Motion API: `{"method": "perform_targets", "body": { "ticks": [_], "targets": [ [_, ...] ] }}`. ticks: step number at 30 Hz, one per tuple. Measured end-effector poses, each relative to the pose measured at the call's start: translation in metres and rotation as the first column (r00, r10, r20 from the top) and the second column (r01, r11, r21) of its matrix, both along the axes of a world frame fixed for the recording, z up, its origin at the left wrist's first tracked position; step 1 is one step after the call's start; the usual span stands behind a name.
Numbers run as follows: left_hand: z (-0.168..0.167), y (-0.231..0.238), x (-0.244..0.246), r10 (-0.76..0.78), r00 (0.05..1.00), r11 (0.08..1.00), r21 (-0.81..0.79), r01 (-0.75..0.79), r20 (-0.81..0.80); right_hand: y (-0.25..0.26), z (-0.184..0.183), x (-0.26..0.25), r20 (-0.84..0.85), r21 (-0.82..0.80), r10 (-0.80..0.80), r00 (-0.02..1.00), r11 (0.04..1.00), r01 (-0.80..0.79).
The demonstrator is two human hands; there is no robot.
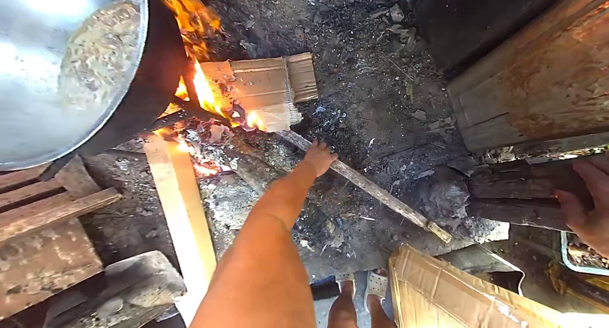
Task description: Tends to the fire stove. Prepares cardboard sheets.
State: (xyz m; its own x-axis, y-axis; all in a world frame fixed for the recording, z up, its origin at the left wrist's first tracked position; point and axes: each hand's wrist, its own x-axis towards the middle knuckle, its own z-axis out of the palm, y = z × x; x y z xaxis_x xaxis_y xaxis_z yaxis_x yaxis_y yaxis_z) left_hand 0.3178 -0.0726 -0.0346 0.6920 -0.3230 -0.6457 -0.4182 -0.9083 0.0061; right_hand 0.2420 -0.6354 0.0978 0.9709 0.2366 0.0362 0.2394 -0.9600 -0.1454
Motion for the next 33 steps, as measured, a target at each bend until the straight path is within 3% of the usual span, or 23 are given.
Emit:
{"method": "perform_targets", "body": {
  "ticks": [3, 7, 12, 19, 26, 33],
  "targets": [
    [0.000, -0.003, 0.007, 0.054, 0.991, 0.998, -0.028, -0.051, 0.122, -0.008, -0.003, 0.000, 0.032, 0.004, 0.015, 0.999, 1.000, -0.015],
    [0.006, -0.020, -0.023, 0.023, 0.996, 0.991, -0.134, -0.012, 0.087, -0.005, -0.004, 0.001, 0.023, 0.000, 0.009, 1.000, 1.000, -0.009],
    [-0.009, -0.087, -0.060, 0.001, 0.974, 0.975, -0.215, -0.051, -0.228, -0.007, -0.005, 0.002, 0.047, 0.007, 0.035, 0.998, 0.999, -0.036],
    [-0.017, -0.133, -0.075, 0.041, 0.908, 0.992, -0.089, -0.086, -0.418, -0.006, -0.004, 0.002, 0.044, 0.012, 0.032, 0.999, 0.999, -0.033],
    [-0.042, -0.118, -0.080, -0.012, 0.940, 0.984, -0.170, -0.049, -0.340, -0.006, -0.005, 0.002, 0.056, 0.009, 0.041, 0.998, 0.999, -0.042],
    [-0.055, -0.149, -0.087, 0.000, 0.960, 0.959, -0.272, -0.079, -0.279, -0.003, -0.002, 0.002, 0.036, -0.005, 0.029, 0.999, 1.000, -0.029]
  ]
}}
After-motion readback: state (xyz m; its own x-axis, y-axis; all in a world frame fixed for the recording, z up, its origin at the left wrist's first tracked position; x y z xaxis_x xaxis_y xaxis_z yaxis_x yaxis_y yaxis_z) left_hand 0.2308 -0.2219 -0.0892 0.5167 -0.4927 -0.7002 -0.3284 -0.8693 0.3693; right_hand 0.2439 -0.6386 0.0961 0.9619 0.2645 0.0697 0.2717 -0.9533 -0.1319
